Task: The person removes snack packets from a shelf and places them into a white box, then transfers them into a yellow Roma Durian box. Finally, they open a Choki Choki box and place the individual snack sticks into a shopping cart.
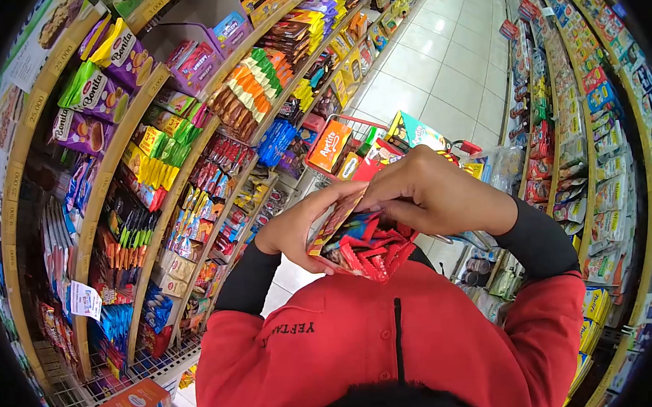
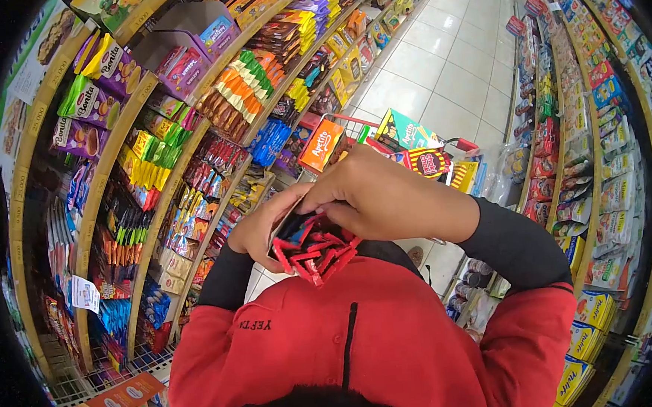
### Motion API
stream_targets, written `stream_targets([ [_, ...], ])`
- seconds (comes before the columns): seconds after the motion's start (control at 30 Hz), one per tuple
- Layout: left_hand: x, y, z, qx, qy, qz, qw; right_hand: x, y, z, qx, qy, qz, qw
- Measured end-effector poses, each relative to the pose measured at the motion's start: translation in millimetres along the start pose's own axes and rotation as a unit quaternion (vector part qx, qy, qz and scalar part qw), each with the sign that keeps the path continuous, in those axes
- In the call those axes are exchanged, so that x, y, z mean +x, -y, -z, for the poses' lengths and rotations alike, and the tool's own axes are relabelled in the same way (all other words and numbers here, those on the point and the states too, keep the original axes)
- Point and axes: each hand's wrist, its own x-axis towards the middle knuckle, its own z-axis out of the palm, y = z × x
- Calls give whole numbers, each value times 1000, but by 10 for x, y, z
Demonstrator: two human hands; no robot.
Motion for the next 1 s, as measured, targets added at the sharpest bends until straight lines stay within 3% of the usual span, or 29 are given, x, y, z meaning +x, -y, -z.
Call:
stream_targets([
  [0.07,-9,13,32,31,4,-5,999,9,-15,9,-23,36,-40,998],
  [0.2,-45,57,89,70,-24,-23,997,31,-46,-101,-116,45,-38,992],
  [0.27,-27,2,132,83,-25,-25,996,54,-15,-114,-182,98,-24,978],
  [0.3,-24,-29,162,83,-17,-20,996,79,-39,-115,-168,105,13,980],
  [0.43,-98,-14,239,91,-38,-7,995,237,-108,-100,-179,188,-2,966],
  [0.53,-181,-44,327,93,-55,8,994,348,-131,-126,-201,168,6,965],
  [0.6,-245,-57,365,9,-83,24,996,440,-68,-46,-193,157,13,968],
  [0.7,-447,-75,308,-52,-165,41,984,585,92,180,-231,101,71,965],
  [0.77,-476,-150,279,-80,-204,45,975,621,176,367,-129,-47,139,981],
  [0.8,-516,-105,291,-80,-206,44,974,634,271,492,-149,-65,143,976],
  [0.87,-626,27,328,-52,-193,23,980,628,220,605,-107,-169,110,974],
  [0.93,-663,-4,328,-44,-193,46,979,600,59,704,28,-251,15,967],
  [0.97,-737,29,274,-75,-231,65,968,584,-176,769,33,-271,-4,962],
  [1.0,-821,76,219,-106,-268,83,954,587,-417,787,-42,-296,-17,954],
])
